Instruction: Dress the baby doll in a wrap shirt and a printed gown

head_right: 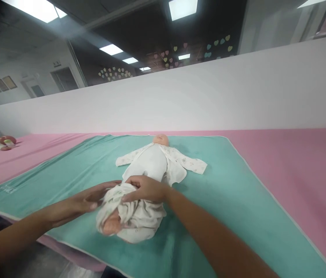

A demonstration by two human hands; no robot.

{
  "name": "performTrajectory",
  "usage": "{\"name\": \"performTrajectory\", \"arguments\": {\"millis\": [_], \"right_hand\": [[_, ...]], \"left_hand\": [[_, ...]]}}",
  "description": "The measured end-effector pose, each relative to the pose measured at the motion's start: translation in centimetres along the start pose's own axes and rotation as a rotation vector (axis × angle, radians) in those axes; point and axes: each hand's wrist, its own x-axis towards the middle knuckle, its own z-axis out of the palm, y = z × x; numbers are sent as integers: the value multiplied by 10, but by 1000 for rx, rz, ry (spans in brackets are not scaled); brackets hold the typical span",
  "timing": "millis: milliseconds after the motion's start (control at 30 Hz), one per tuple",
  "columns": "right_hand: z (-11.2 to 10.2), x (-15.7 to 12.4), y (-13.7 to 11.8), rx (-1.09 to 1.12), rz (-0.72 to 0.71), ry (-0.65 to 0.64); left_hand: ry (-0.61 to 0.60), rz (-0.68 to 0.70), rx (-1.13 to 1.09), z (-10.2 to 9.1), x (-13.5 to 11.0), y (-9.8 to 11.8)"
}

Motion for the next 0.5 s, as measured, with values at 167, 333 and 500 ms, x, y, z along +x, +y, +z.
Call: {"name": "performTrajectory", "arguments": {"millis": [167,333,500], "right_hand": [[-9,4,11,391,40,56],[7,13,16,496,32,228],[-1,2,14,326,91,191]], "left_hand": [[197,168,154,-11,37,-18],[287,218,136,-6,97,-37],[487,242,131,1,138,-45]]}}
